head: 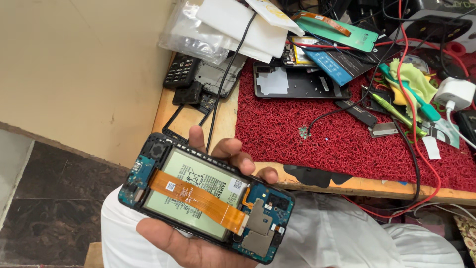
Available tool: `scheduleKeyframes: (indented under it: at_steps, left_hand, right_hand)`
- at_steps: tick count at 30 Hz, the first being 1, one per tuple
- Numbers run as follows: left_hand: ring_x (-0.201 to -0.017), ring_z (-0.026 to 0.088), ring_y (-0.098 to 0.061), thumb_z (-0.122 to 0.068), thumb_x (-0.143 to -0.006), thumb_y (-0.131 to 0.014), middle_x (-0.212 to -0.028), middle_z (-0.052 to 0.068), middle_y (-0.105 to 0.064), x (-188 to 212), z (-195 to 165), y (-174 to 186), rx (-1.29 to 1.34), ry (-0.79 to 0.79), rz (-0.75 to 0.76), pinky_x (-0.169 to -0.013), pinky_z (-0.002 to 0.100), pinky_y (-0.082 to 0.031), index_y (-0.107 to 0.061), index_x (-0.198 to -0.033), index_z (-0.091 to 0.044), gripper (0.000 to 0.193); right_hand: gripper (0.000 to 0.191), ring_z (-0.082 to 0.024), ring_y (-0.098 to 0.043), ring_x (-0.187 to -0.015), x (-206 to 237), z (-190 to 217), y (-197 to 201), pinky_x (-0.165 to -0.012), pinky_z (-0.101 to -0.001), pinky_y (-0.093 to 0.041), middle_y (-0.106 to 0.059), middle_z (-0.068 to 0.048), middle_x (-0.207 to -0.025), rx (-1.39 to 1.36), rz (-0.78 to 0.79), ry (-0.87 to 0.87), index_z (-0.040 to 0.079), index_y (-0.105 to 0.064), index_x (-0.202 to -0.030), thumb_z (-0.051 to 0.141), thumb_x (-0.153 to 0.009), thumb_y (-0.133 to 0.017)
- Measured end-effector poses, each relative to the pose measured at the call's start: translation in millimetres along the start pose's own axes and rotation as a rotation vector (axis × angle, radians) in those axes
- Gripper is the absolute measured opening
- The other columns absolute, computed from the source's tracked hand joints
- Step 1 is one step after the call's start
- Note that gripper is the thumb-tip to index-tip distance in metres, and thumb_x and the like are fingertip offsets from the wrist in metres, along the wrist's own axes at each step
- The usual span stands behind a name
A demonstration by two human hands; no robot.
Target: The person is repairing a disassembled mobile phone on a cluttered workbench. They use tweezers and a screwdriver to manipulate internal components, including the battery and ribbon cables, while occasionally inspecting the device.
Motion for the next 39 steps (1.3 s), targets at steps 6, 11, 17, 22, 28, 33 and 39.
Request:
scheduleKeyframes:
  at_steps: [6,11,17,22,28,33,39]
  left_hand:
    - [-0.111,0.038,-0.064,-0.073,-0.094,-0.048,-0.134,0.033,-0.057,-2,7,0,0.044,0.052,0.021,-0.092,0.060,-0.056,-0.030,-0.165,-0.002,0.102]
    - [-0.114,0.043,-0.065,-0.073,-0.094,-0.048,-0.133,0.035,-0.057,-2,15,-3,0.075,0.193,0.015,-0.097,0.063,-0.055,-0.025,-0.168,0.000,0.107]
    - [-0.121,0.049,-0.065,-0.075,-0.097,-0.044,-0.135,0.040,-0.055,0,25,-7,0.195,0.341,0.038,-0.102,0.065,-0.055,-0.020,-0.169,0.007,0.111]
    - [-0.119,0.050,-0.065,-0.076,-0.096,-0.042,-0.136,0.042,-0.054,4,29,-7,0.201,0.401,0.014,-0.100,0.064,-0.055,-0.020,-0.169,0.008,0.113]
    - [-0.115,0.049,-0.066,-0.077,-0.099,-0.046,-0.134,0.043,-0.054,6,25,-8,0.060,0.415,0.061,-0.098,0.060,-0.056,-0.023,-0.165,0.008,0.110]
    - [-0.116,0.049,-0.065,-0.078,-0.093,-0.052,-0.134,0.042,-0.054,9,25,-8,-0.091,0.443,0.036,-0.100,0.062,-0.055,-0.026,-0.170,0.006,0.117]
    - [-0.102,0.040,-0.068,-0.080,-0.090,-0.048,-0.119,0.044,-0.062,3,27,-9,-0.017,0.423,-0.017,-0.093,0.047,-0.058,-0.032,-0.160,0.015,0.119]
  right_hand:
    - [0.048,-0.017,-0.080,-0.092,39,126,29,-0.078,-0.0339,-0.062,-0.081,-0.001,-0.099,0.812,-0.034,0.849,0.008,-0.070,-0.122,0.016,-0.078,-0.086]
    - [0.053,-0.011,-0.070,-0.089,97,218,32,-0.077,-0.0327,-0.053,-0.073,0.005,-0.100,1.030,-0.541,0.803,0.028,-0.070,-0.126,0.024,-0.075,-0.083]
    - [0.045,-0.013,-0.069,-0.093,102,270,26,-0.079,-0.0356,-0.051,-0.071,0.006,-0.102,1.206,-0.622,0.831,0.030,-0.073,-0.120,0.024,-0.076,-0.080]
    - [0.039,-0.018,-0.069,-0.095,97,278,21,-0.082,-0.0403,-0.053,-0.071,0.004,-0.104,1.270,-0.596,0.859,0.022,-0.073,-0.117,0.027,-0.079,-0.079]
    - [0.038,-0.018,-0.069,-0.096,101,266,18,-0.083,-0.0412,-0.052,-0.072,0.001,-0.108,1.357,-0.567,0.837,0.021,-0.072,-0.120,0.031,-0.084,-0.072]
    - [0.037,-0.018,-0.067,-0.095,105,259,18,-0.083,-0.0415,-0.050,-0.071,0.002,-0.109,1.452,-0.575,0.788,0.026,-0.072,-0.120,0.034,-0.084,-0.069]
    - [0.035,-0.011,-0.067,-0.090,107,253,19,-0.079,-0.0371,-0.050,-0.071,0.011,-0.105,1.358,-0.610,0.732,0.033,-0.075,-0.120,0.034,-0.085,-0.075]
Point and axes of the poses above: each hand's wrist, its own x-axis away from the middle knuckle, its own y-axis out of the back of the hand, z = x × y, the point moved 5 cm from there along -x, towards the middle knuckle
